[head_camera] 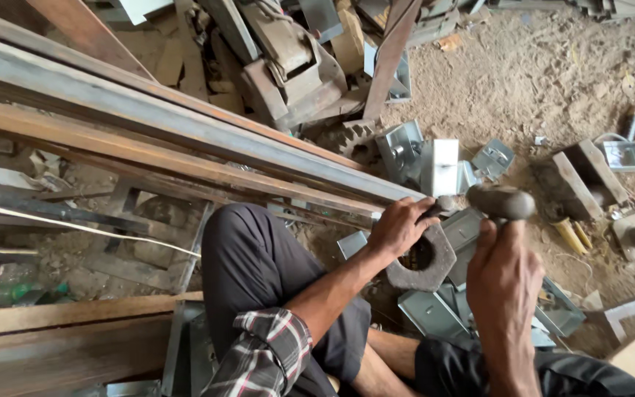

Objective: The person assembles metal components by fitting a large hexagonal metal part onto a bracket and then uses a hammer to strike a metal pin or tool into the assembly.

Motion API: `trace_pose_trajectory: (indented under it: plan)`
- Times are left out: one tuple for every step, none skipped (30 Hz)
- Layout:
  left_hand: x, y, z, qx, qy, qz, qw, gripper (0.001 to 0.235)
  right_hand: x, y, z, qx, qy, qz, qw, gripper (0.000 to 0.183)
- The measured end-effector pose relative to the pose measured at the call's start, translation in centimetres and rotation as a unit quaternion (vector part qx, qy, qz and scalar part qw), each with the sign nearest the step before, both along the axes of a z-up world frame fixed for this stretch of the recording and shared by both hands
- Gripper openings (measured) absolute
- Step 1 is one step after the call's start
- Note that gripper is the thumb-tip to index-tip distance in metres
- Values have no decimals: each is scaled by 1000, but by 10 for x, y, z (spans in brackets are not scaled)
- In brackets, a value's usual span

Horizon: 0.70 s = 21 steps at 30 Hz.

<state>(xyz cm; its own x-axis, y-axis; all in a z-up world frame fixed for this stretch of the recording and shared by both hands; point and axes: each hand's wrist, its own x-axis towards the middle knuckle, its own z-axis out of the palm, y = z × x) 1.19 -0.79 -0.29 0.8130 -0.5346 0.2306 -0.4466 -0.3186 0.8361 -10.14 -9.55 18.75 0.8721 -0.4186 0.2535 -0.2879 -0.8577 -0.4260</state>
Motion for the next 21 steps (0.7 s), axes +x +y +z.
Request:
trace_pose_trajectory:
  plan:
    - [1, -1, 2, 12, 17, -8, 1000, 36, -4, 0, -1, -2, -48, 12, 999, 29]
    - [1, 0, 4, 24, 32, -14, 999, 36, -3, 5, -6, 23, -11, -6, 1000, 27]
    - [-2, 1, 5, 18, 40, -8, 999, 38, 1, 12, -13, 47, 26, -24, 998, 27]
    - [-1, 1, 8, 12, 44, -1, 999, 39, 5, 15, -16, 71, 58, -42, 995, 27]
    - [-1, 1, 10, 5, 47, 6, 999, 41, 6, 13, -13, 52, 79, -27, 995, 27]
    - [2, -1, 11, -22, 8, 12, 1000, 40, 8, 8, -9, 33, 100, -13, 994, 28]
    - [4, -3, 11, -50, -30, 17, 998, 39, 12, 5, -5, 13, 121, 1, 993, 28]
    - [-3, 2, 8, -70, -59, 21, 996, 38, 8, 6, -3, 25, 111, -9, 993, 28]
    - [-7, 6, 4, -54, -51, 20, 997, 39, 4, 4, 1, 37, 101, -18, 994, 28]
    - [-7, 2, 2, -45, -45, 16, 998, 39, 3, 0, 5, 41, 89, -33, 995, 29]
    - [-5, -2, 0, -36, -38, 12, 999, 39, 6, 1, 3, 22, 24, -19, 999, 26]
    - [-6, -4, -2, -29, -21, 14, 999, 36, 2, 3, 0, 1, -35, -8, 999, 23]
    - [-4, -3, -3, -20, -4, 16, 1000, 33, 0, 4, -3, -21, -94, 4, 995, 21]
    - [-4, -5, -2, -19, -26, 29, 999, 34, 4, 5, -8, -26, -35, -3, 999, 20]
    - [-3, -7, 0, -17, -48, 42, 998, 34, 10, 5, -12, -29, 24, -11, 999, 20]
    - [2, -2, 2, -18, -70, 57, 996, 34, 14, 2, -13, -47, 31, 18, 998, 17]
    - [3, -1, 6, -19, -91, 71, 993, 35, 15, -1, -10, -64, 39, 46, 996, 24]
    - [4, 0, 11, -9, -105, 62, 993, 33, 18, -5, -5, -23, 52, 21, 998, 24]
    - [3, -1, 15, 1, -119, 53, 991, 32, 19, -11, 3, 18, 64, -4, 998, 24]
    - [0, 3, 17, 16, -130, 44, 990, 30, 15, -12, 8, 65, 79, -29, 994, 25]
    - [0, 6, 17, 26, -116, 37, 992, 32, 10, -9, 10, 65, 38, -32, 997, 25]
